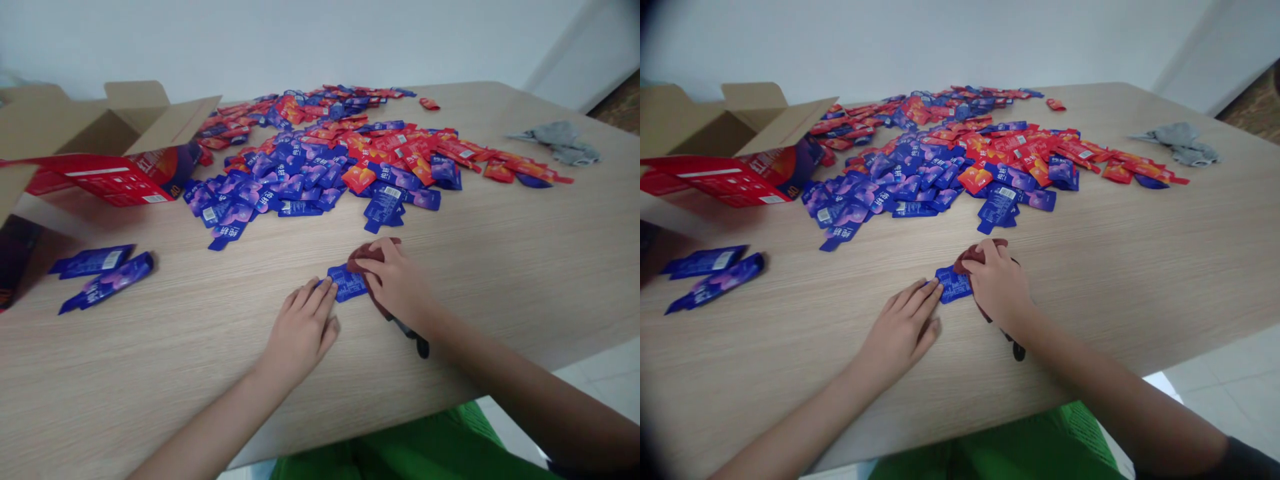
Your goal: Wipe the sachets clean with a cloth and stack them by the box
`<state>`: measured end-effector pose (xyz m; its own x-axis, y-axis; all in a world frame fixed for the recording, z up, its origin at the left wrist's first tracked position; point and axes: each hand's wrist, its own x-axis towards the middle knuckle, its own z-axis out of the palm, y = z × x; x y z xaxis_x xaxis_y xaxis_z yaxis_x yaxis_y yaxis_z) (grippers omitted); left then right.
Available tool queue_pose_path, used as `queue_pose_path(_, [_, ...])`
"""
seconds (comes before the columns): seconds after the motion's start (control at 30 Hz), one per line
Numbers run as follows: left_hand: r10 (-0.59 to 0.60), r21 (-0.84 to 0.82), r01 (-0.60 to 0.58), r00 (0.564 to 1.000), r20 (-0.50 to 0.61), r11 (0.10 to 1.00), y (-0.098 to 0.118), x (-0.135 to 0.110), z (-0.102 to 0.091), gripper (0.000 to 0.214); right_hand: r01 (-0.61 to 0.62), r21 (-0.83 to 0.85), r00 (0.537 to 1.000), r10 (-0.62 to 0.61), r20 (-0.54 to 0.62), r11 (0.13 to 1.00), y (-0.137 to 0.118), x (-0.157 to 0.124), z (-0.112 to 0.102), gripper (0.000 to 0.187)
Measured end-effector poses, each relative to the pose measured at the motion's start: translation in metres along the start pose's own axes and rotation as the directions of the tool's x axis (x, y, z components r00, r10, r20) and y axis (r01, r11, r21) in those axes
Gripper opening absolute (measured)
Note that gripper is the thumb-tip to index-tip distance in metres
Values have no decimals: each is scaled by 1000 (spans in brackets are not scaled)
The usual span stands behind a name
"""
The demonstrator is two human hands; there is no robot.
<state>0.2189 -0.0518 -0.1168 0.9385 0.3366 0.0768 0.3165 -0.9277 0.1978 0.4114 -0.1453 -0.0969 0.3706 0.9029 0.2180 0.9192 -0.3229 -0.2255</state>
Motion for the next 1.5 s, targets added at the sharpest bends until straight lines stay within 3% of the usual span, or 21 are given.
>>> queue_pose_path(0.1, [-1,-28,2,1000,13,1000,0,0,-4,54,-56,-33,998,56,20,998,17,-4,-1,30])
queue_pose_path(0.3, [2,-56,-1,1000,23,998,-2,-2,-6,58,-71,75,995,65,77,995,42,1,-11,28])
queue_pose_path(0.5, [21,-39,-21,1000,2,999,-2,-3,-3,59,47,148,998,-39,-53,988,1,3,-12,28])
queue_pose_path(0.67, [11,-12,-11,1000,5,1000,1,-2,-3,54,184,102,982,-186,13,978,-24,-4,2,24])
queue_pose_path(1.07, [22,-29,-22,1000,9,999,-3,-4,-2,55,12,115,1000,-11,-9,993,25,-18,0,28])
queue_pose_path(1.27, [36,-11,-36,999,-5,999,-4,-3,0,54,-50,107,998,45,52,993,43,-14,-10,25])
queue_pose_path(1.4, [43,-7,-43,999,-15,999,-5,-2,1,52,22,96,999,-25,39,995,33,-3,-28,23])
queue_pose_path(1.5, [45,6,-45,999,-12,999,-4,-2,2,52,179,97,984,-180,1,979,9,-2,-30,24])
